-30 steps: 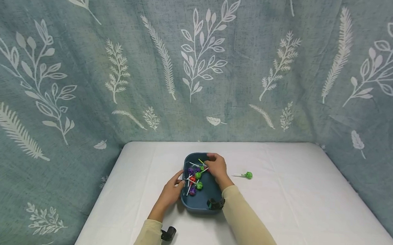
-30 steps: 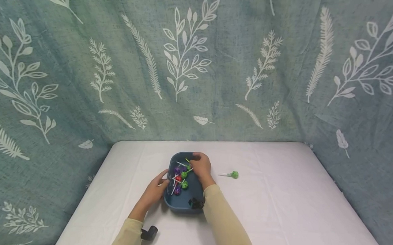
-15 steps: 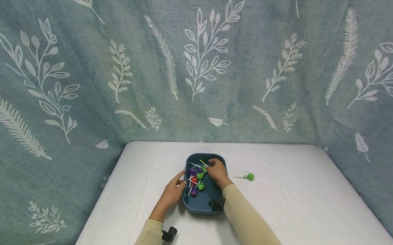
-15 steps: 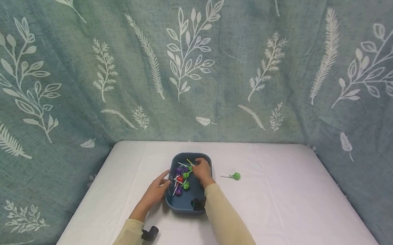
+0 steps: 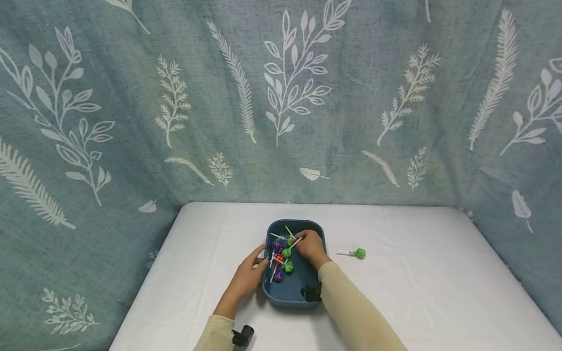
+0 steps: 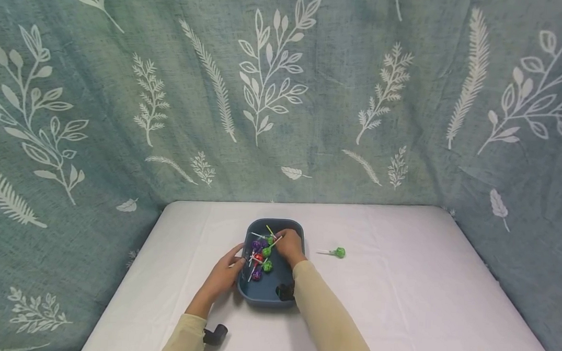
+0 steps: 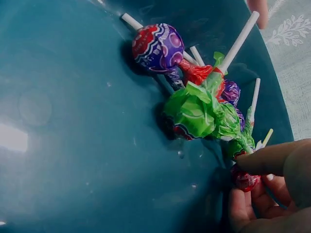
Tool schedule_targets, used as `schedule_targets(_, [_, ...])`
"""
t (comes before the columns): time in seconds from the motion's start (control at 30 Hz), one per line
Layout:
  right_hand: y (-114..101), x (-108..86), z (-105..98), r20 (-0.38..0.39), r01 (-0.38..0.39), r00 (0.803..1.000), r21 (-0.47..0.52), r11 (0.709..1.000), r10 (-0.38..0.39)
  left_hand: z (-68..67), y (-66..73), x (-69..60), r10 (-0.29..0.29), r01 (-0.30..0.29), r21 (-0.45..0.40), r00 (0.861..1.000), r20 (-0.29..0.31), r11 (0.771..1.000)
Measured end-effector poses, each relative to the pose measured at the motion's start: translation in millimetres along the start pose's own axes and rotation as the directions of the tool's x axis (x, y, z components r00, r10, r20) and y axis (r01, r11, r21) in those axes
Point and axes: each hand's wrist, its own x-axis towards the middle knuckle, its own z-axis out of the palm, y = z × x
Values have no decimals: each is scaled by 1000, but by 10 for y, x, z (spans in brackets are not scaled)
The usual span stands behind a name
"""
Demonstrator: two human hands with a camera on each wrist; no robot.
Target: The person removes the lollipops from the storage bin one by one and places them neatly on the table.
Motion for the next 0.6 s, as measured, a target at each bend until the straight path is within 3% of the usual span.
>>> schedule_targets(0.6, [-66,-19,-81,-57,78,996,40,996,-75,-2,-4,7,9,-10,21,1000,3,1000])
